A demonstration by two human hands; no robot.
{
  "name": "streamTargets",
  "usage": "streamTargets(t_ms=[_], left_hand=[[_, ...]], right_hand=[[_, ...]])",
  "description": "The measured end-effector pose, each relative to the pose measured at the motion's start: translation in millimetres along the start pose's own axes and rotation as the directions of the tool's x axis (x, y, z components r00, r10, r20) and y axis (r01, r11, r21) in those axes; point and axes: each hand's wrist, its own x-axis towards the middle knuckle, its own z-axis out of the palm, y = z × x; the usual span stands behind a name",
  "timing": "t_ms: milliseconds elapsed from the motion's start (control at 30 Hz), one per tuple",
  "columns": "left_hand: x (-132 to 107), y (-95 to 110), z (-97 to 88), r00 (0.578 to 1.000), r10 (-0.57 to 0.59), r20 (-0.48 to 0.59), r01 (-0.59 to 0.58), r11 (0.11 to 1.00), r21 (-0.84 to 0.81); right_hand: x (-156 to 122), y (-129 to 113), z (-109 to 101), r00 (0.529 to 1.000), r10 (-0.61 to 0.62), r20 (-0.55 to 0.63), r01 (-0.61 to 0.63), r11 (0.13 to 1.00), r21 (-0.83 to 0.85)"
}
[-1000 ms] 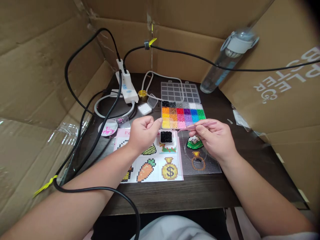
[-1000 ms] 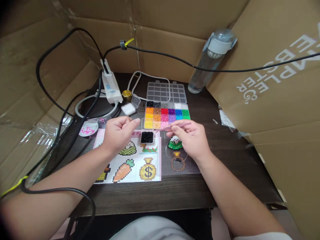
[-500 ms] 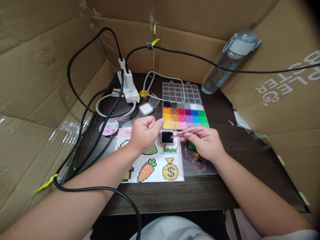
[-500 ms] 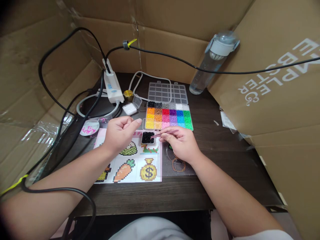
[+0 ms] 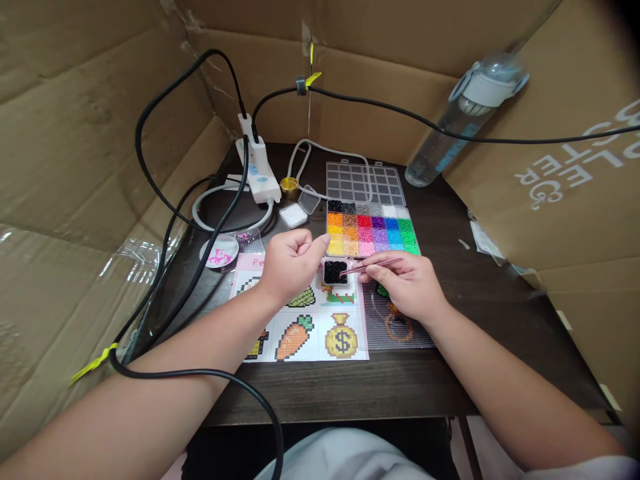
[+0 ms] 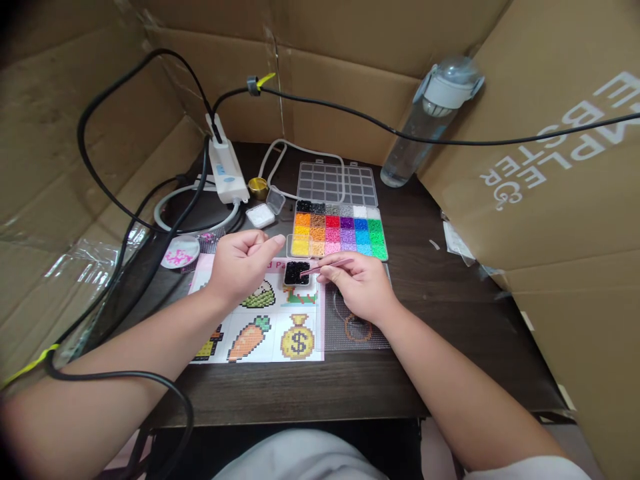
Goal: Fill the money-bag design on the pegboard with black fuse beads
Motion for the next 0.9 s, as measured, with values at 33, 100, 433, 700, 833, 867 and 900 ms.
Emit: streamTargets(t_ms=[33, 100, 433, 700, 833, 867, 900], left_hand=[[0.1, 0.1, -0.1, 1.0, 0.001, 0.001, -0.001, 1.0, -0.002], [0.1, 0.3, -0.2, 1.0, -0.001, 0.003, 0.001, 1.0, -0.003], [0.1, 0.8, 0.8, 1.0, -0.006, 0.002, 0.006, 1.0, -0.013], [-0.5, -1.1, 0.2, 1.0, -0.009, -0.002, 0.009, 1.0, -0.023], [-0.2, -0.7, 1.3, 1.0, -0.01, 0.0, 0.01, 1.0, -0.012], [-0.1, -0.6, 1.6, 1.0, -0.005, -0.001, 0.005, 1.0, -0.011], [0.0, -0.4, 1.9, 1.0, 0.001, -0.002, -0.001, 1.0, -0.01]], right_hand=[[0.0, 0.6, 0.0, 1.0, -0.002, -0.002, 0.002, 1.0, -0.005], [-0.2, 1.8, 0.0, 1.0, -0.006, -0.004, 0.006, 1.0, -0.011], [0.0, 1.6, -0.5, 1.0, -0.011, 0.01, 0.012, 0.999, -0.044], [-0.1, 0.5, -0.4, 1.0, -0.028, 0.0, 0.028, 0.999, -0.028], [-0.6, -0.3, -1.7, 0.999, -0.022, -0.032, 0.022, 1.0, 0.005], [-0.6, -0.2, -2.7, 0.998, -0.031, -0.047, 0.032, 0.999, 0.02], [-0.5, -0.1, -4.1, 0.997, -0.046, -0.063, 0.049, 0.998, 0.038]])
